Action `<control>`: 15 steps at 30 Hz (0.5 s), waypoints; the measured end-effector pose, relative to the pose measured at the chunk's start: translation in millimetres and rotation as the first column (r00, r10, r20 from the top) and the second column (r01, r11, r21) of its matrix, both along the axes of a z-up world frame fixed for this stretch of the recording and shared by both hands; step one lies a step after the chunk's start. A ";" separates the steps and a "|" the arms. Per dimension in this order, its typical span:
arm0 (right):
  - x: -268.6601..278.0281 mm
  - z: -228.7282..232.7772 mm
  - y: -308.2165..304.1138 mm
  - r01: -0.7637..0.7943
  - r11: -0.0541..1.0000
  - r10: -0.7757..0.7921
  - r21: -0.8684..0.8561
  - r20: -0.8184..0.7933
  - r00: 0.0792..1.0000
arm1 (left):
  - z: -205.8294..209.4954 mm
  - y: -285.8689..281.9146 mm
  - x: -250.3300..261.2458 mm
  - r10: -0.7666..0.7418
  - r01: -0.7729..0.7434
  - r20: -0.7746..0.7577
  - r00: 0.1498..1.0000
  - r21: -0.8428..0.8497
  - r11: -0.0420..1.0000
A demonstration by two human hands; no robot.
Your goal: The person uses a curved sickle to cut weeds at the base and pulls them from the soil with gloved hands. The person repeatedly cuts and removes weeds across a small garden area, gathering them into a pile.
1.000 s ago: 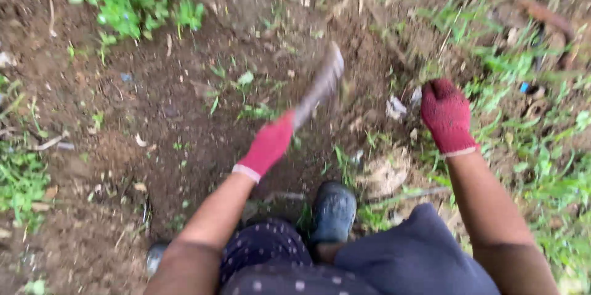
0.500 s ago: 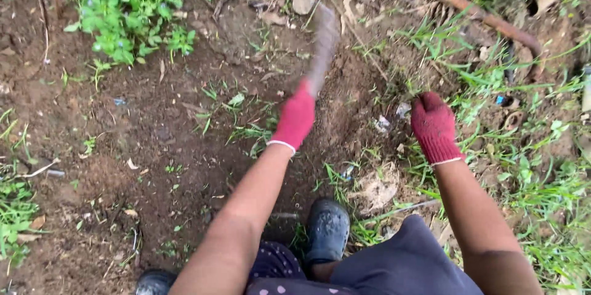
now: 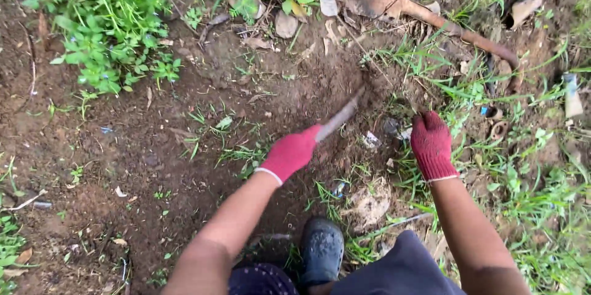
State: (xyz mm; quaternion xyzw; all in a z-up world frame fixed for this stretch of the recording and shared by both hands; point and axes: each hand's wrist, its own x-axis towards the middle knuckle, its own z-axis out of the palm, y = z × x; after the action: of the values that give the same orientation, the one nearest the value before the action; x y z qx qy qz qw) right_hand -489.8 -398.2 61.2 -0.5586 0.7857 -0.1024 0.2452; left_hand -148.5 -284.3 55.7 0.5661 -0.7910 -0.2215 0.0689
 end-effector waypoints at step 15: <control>-16.3 -12.3 -5.6 0.119 0.987 -0.115 -0.107 0.046 0.992 | -77.0 -44.5 -45.3 0.505 -0.555 -0.291 0.812 -0.117 0.824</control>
State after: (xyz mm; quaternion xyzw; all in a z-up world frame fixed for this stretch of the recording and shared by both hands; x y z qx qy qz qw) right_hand -506.1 -403.9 48.9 -0.5221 0.8052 -0.1706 0.2234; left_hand -193.8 -328.7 -21.2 0.7230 -0.6037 -0.1831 0.2817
